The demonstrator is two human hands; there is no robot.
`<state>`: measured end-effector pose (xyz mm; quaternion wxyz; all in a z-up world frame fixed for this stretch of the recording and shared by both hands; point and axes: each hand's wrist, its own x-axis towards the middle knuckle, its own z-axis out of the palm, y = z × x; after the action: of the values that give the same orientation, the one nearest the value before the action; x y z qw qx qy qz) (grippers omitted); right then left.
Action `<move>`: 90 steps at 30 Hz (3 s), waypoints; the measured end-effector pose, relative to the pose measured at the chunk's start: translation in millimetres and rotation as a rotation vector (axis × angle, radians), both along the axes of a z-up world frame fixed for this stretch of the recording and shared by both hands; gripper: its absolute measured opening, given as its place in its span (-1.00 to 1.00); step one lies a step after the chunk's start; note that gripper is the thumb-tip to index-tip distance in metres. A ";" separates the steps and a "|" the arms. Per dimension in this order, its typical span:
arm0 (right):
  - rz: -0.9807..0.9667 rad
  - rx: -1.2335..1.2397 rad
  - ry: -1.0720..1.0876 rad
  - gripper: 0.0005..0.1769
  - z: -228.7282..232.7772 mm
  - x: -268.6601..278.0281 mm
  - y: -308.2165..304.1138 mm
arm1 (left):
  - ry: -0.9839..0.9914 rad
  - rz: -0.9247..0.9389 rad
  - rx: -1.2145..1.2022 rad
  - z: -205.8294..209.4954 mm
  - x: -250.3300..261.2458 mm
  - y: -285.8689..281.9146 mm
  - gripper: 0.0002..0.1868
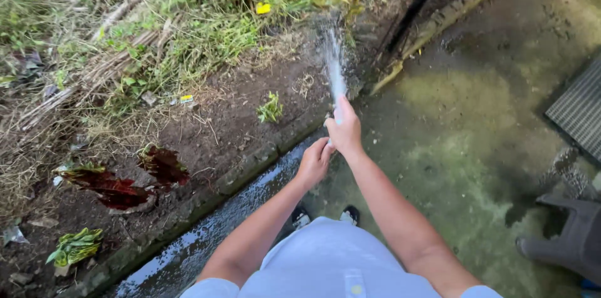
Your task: Watering various plants in an outdoor garden using a water hose.
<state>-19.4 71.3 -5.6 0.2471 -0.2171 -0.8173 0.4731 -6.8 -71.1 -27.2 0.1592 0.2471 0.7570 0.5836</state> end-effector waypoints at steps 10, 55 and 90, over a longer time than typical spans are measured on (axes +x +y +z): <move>0.018 -0.001 0.113 -0.22 36.8 -12.2 -6.8 | 0.060 0.026 0.019 25.1 -11.1 -1.0 -0.73; -0.065 -0.182 -0.287 -0.31 -81.2 28.4 -19.0 | -0.296 -0.129 -0.044 -64.6 33.2 -27.9 -0.71; -0.139 -0.172 -0.095 -0.25 -102.1 62.6 10.7 | -0.271 -0.221 -0.182 -54.1 45.4 1.6 -0.67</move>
<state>43.2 82.0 -107.8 0.2208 -0.3160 -0.7675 0.5121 38.6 -69.6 -81.3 0.3443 0.2325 0.7465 0.5198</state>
